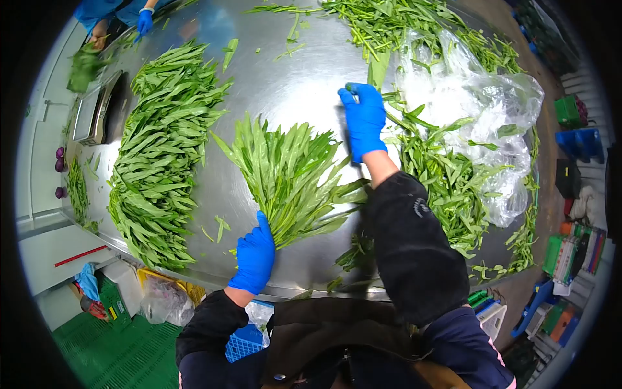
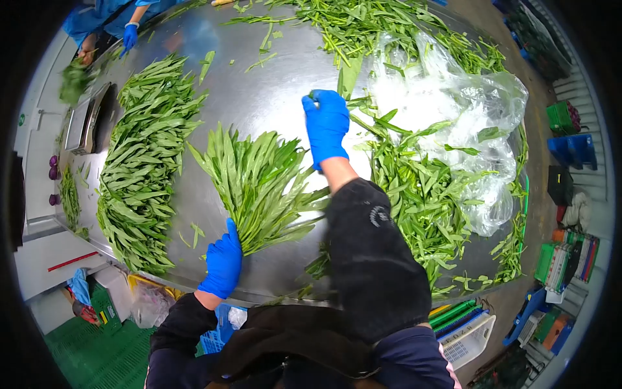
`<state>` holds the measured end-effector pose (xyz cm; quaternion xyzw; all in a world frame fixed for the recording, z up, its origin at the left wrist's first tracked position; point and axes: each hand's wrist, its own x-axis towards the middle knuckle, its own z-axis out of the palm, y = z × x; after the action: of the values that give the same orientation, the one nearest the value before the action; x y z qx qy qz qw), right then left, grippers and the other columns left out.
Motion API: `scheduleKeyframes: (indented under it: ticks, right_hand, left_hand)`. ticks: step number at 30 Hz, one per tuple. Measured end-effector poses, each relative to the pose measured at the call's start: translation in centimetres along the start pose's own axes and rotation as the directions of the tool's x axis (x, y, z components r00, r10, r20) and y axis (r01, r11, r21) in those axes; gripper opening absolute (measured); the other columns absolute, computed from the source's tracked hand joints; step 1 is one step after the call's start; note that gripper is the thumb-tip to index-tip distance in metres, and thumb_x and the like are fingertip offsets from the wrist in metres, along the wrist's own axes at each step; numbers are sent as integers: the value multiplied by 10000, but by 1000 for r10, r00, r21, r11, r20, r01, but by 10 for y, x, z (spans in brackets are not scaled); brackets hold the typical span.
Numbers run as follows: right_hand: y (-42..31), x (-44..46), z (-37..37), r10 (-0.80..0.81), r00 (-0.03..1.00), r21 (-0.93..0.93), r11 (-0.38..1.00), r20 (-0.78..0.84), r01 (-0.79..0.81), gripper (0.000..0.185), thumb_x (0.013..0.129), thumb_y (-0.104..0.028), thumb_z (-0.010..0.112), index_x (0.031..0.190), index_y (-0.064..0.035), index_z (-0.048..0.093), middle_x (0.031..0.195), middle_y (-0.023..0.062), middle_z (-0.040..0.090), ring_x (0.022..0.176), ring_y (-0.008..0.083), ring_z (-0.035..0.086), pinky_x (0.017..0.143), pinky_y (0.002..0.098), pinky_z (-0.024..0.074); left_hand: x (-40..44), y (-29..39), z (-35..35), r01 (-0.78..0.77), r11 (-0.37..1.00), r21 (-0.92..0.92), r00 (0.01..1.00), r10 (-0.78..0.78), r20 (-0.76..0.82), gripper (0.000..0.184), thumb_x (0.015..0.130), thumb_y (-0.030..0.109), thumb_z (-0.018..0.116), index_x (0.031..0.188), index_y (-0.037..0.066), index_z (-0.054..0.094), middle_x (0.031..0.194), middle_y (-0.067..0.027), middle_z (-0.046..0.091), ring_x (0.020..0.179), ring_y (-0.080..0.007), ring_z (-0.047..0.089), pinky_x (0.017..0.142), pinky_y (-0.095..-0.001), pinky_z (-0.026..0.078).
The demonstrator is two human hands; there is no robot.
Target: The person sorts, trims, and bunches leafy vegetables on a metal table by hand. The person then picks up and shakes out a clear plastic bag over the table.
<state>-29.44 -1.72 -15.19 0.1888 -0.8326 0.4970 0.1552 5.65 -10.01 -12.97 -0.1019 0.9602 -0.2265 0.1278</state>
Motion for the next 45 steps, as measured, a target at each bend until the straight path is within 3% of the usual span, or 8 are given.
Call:
scheduleKeyframes:
  ticks: [6, 9, 11, 15, 18, 24, 26, 45]
  right_hand:
    - [14, -17, -113, 518, 807, -39, 847, 282, -530, 315, 829, -343, 683, 841, -28, 666, 694, 74, 645, 652, 142, 608, 652, 300, 476]
    - [5, -38, -138, 513, 829, 185, 812, 225, -553, 216, 844, -242, 674, 878, -29, 679, 743, 51, 660, 699, 135, 615, 700, 264, 488]
    - [-4, -51, -149, 295, 955, 278, 917, 15, -287, 160, 870, -169, 646, 922, -23, 687, 810, 47, 679, 732, 140, 619, 736, 254, 498]
    - [-10, -78, -181, 315, 941, 319, 885, 123, -338, 182, 922, -146, 588, 973, -5, 691, 823, 28, 682, 717, 120, 597, 750, 241, 478]
    - [-15, -98, -202, 622, 640, 97, 679, 451, -728, 229, 951, -178, 558, 1004, 13, 674, 842, 44, 688, 756, 99, 605, 691, 241, 491]
    - [-44, -150, -190, 312, 837, -210, 948, 450, -241, 331, 905, -377, 577, 888, -72, 705, 685, 80, 664, 630, 175, 631, 599, 314, 492]
    - [-61, -154, -186, 610, 362, -194, 656, 705, -729, 398, 912, -427, 530, 830, -77, 699, 654, 111, 651, 651, 211, 649, 610, 317, 496]
    - [-153, -179, -141, 46, 662, -132, 988, 748, 80, 318, 857, -410, 597, 731, -125, 655, 683, 104, 634, 553, 294, 608, 528, 399, 476]
  left_hand:
    - [0, -29, -32, -39, 865, -501, 997, -1, -80, 660, 702, 3, 607, 1335, -46, 428, 766, -59, 557, 613, -203, 570, 569, -357, 448]
    - [-1, -36, -49, -237, 485, -842, 942, -97, -321, 623, 674, -6, 663, 1269, -59, 485, 880, -93, 641, 718, -219, 631, 644, -351, 492]
    - [-3, -34, -81, 224, -519, -825, 963, -10, 268, 499, 695, 22, 687, 1172, -39, 552, 936, -120, 660, 790, -221, 646, 692, -342, 509]
    - [-2, -25, -73, 275, -837, -473, 959, 204, 198, 409, 729, 61, 674, 1119, -3, 569, 883, -112, 634, 733, -227, 620, 679, -352, 514]
    - [-15, -2, -21, 427, -878, -215, 879, 347, 327, 546, 726, 58, 656, 1243, -13, 493, 915, -104, 608, 712, -217, 605, 704, -364, 503]
    - [-25, 8, -1, 422, -872, -246, 880, 329, 342, 541, 714, 45, 653, 1232, -16, 513, 942, -117, 626, 735, -234, 612, 702, -353, 520]
    - [-25, 8, 0, 425, -870, -248, 884, 342, 318, 547, 713, 47, 657, 1237, -17, 511, 940, -120, 627, 738, -237, 614, 707, -353, 521]
    - [-25, 19, -15, 381, -778, -500, 919, 262, 294, 355, 758, 65, 694, 1091, -1, 590, 915, -88, 646, 743, -189, 637, 685, -323, 521]
